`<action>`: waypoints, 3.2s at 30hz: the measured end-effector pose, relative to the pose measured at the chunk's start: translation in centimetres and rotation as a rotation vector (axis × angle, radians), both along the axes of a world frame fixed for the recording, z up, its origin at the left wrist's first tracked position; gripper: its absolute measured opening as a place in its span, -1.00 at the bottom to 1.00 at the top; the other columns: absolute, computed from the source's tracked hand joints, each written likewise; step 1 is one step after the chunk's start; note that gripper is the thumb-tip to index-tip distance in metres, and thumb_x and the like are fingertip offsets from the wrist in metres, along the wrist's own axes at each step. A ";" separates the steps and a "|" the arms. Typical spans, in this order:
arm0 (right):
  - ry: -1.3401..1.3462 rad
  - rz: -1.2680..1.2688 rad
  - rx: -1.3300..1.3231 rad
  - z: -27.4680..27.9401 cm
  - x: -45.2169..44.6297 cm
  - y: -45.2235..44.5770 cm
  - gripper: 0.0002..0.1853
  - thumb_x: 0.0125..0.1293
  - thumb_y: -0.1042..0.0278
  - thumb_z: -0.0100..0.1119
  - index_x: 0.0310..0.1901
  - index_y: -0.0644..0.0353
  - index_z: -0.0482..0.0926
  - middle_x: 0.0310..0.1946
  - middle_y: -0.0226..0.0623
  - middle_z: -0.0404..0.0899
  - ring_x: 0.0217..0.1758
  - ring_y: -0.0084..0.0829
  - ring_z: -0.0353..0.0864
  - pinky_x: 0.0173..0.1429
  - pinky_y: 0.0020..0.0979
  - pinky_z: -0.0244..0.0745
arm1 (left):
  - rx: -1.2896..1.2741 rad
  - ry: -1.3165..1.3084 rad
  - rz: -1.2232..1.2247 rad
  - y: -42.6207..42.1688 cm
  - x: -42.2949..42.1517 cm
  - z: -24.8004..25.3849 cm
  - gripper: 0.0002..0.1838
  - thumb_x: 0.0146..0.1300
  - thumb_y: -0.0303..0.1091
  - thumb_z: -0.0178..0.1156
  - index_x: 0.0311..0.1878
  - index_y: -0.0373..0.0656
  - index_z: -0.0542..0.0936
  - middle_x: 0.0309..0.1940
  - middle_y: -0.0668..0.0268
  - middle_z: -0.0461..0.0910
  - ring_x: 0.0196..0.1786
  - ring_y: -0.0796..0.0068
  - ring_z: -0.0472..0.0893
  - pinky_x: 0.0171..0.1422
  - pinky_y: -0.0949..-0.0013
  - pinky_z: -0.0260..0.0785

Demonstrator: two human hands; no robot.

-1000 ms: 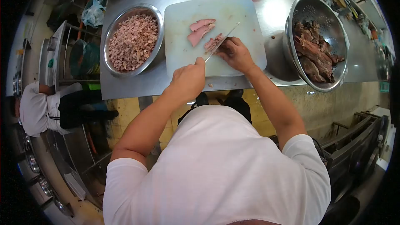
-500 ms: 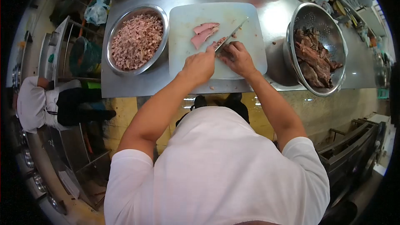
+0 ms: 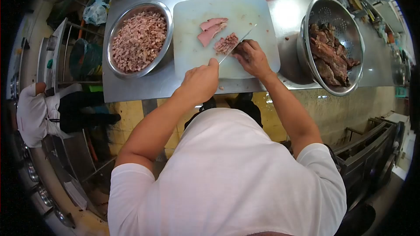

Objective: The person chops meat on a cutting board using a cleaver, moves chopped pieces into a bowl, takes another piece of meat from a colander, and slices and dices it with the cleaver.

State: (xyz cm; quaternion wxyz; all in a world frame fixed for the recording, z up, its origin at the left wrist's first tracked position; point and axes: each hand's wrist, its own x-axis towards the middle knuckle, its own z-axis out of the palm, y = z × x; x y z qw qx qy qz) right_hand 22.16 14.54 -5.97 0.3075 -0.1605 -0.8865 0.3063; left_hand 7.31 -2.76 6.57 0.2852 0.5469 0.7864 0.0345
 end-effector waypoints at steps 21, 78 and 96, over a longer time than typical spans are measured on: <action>-0.028 -0.034 -0.030 -1.0 1.1 -0.1 -0.69 0.16 0.47 0.49 -0.06 0.26 0.66 -0.06 -0.14 0.65 0.07 -0.03 0.63 0.14 -0.13 0.60 | 0.038 -0.024 -0.018 0.7 1.2 -1.9 -0.74 0.27 -0.59 0.10 0.02 -0.35 0.37 -0.25 -0.29 0.69 -0.08 -0.37 0.71 0.09 -0.28 0.47; -0.187 -0.183 0.249 1.8 5.3 -2.0 -0.69 0.24 0.55 0.41 0.03 0.18 0.67 -0.08 -0.11 0.64 -0.02 -0.05 0.66 0.06 -0.15 0.59 | 0.133 -0.055 -0.073 0.6 0.5 -0.1 -0.79 0.35 -0.51 0.05 0.00 -0.36 0.37 -0.28 -0.24 0.69 -0.13 -0.33 0.70 0.02 -0.26 0.48; -0.145 -0.267 -0.080 0.1 4.8 -1.9 -0.84 0.22 0.54 0.36 -0.16 0.20 0.73 -0.24 -0.06 0.62 -0.06 0.04 0.64 0.06 -0.06 0.57 | 0.096 -0.060 -0.093 2.2 2.1 -2.9 -0.74 0.29 -0.55 0.11 0.02 -0.37 0.40 -0.25 -0.24 0.70 -0.11 -0.31 0.72 0.04 -0.23 0.51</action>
